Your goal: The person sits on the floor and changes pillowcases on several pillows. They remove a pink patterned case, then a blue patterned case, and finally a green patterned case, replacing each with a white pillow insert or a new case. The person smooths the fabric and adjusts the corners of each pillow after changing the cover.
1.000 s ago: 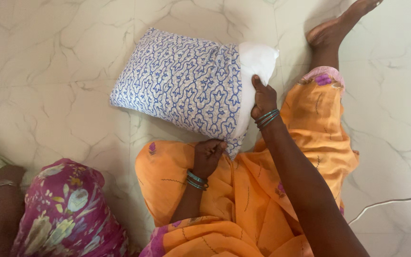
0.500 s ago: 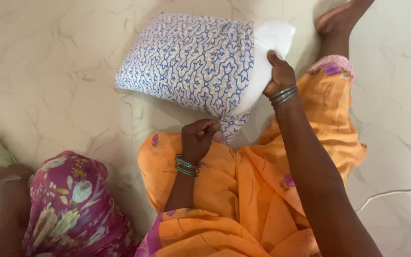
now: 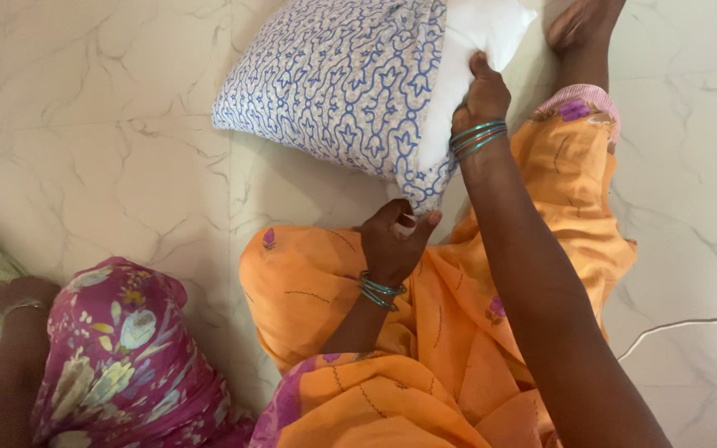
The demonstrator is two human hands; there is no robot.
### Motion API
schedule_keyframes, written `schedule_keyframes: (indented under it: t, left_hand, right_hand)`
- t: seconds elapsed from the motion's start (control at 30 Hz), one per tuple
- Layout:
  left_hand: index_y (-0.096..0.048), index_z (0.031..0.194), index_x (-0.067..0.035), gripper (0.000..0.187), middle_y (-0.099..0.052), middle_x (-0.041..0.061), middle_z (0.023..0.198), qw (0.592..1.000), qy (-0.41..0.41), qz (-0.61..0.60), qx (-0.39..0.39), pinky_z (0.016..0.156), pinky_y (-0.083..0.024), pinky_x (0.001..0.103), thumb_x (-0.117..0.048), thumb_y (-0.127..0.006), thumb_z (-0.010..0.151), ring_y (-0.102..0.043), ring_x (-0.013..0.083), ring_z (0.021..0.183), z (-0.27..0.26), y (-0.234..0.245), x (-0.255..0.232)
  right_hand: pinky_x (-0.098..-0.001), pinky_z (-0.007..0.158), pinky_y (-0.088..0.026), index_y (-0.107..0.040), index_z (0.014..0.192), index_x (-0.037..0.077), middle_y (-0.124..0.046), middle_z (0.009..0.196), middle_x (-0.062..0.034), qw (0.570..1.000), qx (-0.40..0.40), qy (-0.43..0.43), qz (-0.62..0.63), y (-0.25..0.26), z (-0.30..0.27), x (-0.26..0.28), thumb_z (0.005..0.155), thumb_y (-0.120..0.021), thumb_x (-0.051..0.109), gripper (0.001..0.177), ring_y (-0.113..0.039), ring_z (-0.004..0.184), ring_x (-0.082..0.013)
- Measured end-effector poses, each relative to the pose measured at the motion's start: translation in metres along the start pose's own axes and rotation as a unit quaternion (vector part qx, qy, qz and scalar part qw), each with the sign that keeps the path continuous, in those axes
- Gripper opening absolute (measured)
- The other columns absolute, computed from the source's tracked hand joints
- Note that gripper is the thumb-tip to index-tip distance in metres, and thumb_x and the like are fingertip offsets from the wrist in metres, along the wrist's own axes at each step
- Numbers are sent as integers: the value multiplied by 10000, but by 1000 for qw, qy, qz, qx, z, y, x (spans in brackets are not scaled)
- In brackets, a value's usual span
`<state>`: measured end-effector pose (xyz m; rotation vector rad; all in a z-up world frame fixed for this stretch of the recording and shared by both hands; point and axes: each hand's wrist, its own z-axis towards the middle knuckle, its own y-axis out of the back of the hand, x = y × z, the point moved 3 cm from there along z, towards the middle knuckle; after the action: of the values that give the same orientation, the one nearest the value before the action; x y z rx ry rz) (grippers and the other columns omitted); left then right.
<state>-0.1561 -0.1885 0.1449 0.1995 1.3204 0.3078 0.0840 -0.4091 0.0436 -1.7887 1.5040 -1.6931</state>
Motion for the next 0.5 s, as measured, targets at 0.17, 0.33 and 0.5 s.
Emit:
schedule_keyframes:
  t: [0.17,0.33,0.5]
  left_hand:
    - [-614,734,-33,400,-605,152,698,987,-53,147,37,576,-453,442,-325,-712,989,-583,342,612,3,-7,20]
    - [-671,740,-125,328,-678,136,735,934,-31,353,44,555,-477,521,-375,-690,951,-640,395,671,33,69,75]
    - [-732,849,-123,243,-712,128,776,923,41,380,-50,564,-489,505,-349,-694,926,-666,385,699,55,139,91]
  right_hand:
    - [-504,947,-604,-631,1138,-63,-707,1090,-205,995,35,-84,30,-22,-26,15,940,-616,101,258,-717,976,-359]
    - [-481,976,-616,-625,1226,-39,-697,1179,-177,990,59,-123,-22,-31,-51,57,957,-632,51,284,-717,1059,-321]
    - [-468,981,-621,-589,1296,-37,-688,1206,-163,970,207,-112,-65,-27,-91,89,970,-660,40,343,-720,1078,-311]
